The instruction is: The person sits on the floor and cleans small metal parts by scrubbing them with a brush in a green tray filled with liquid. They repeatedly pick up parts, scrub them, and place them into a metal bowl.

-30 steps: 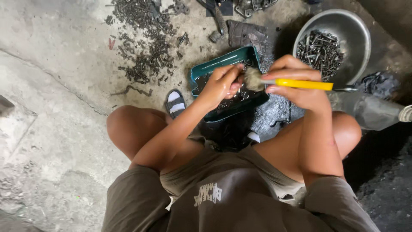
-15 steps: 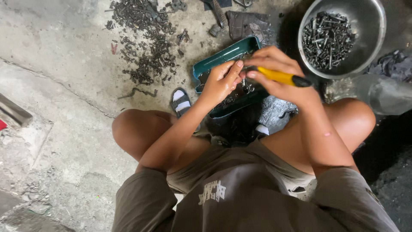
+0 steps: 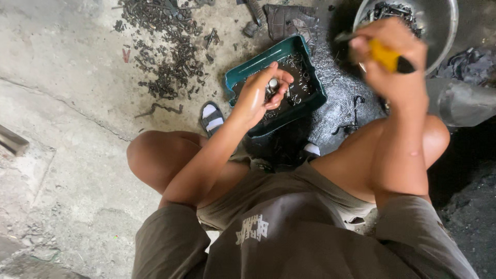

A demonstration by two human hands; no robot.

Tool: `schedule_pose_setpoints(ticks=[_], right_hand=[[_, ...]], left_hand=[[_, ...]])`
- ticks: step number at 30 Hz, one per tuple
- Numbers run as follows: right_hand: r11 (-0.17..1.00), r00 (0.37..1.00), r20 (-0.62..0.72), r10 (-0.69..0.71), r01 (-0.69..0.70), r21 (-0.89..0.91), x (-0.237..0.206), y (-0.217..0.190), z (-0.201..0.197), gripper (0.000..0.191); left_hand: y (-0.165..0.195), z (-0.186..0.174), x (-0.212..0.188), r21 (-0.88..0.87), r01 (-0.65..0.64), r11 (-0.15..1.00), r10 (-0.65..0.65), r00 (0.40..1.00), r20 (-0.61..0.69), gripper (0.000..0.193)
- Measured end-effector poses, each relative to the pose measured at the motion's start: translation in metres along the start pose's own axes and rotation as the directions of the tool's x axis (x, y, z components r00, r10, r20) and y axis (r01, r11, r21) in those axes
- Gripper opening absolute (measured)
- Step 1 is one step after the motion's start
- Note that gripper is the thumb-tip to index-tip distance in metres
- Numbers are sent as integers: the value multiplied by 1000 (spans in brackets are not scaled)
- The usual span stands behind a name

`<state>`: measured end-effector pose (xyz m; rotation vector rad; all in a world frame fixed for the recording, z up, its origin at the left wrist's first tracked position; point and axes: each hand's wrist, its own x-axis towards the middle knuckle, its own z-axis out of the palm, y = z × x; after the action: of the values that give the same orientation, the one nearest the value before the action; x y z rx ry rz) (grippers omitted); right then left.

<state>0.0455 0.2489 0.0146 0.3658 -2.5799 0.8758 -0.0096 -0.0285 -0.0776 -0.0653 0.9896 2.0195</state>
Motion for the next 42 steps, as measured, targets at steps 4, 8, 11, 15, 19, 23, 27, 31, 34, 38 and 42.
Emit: schedule_pose_setpoints(ticks=[4,8,11,15,19,23,27,31,34,38,42], right_hand=[[940,983,-182,26,-87,-331,-29,67,-28,15],[944,934,-311,176,-250,-217,-48,107,-36,8],[981,965,-243,95,-132,-141,-45,102,-27,10],[983,992,-98,79,-94,-158,-27,60,-5,4],[985,986,23,164,-165,45,-9,14,18,6],[987,984,95,152,-157,45,4,-17,28,9],[980,986,150,68,-95,177,12,-37,32,11],[994,981,194,7,-28,110,14,-48,36,18],[992,977,214,-19,-7,124,15,-52,40,22],[987,977,214,-16,-19,161,15,-55,41,24],[996,976,210,-61,45,80,13,-55,42,27]], left_hand=[[-1,-8,5,-144,59,988,-57,998,16,51],[-1,-8,8,-180,44,983,-27,995,95,57],[3,-6,9,-273,70,959,-33,990,139,59],[5,1,8,-156,17,988,5,990,140,55],[9,5,6,-111,6,994,11,989,149,43],[11,6,5,-27,-43,999,46,990,131,36],[8,4,4,38,9,999,-12,997,76,33],[2,2,4,78,-38,996,31,996,88,29],[0,3,3,74,-72,995,68,996,54,26],[2,4,3,93,-104,990,103,995,9,25],[2,5,1,164,-125,978,125,992,10,25]])
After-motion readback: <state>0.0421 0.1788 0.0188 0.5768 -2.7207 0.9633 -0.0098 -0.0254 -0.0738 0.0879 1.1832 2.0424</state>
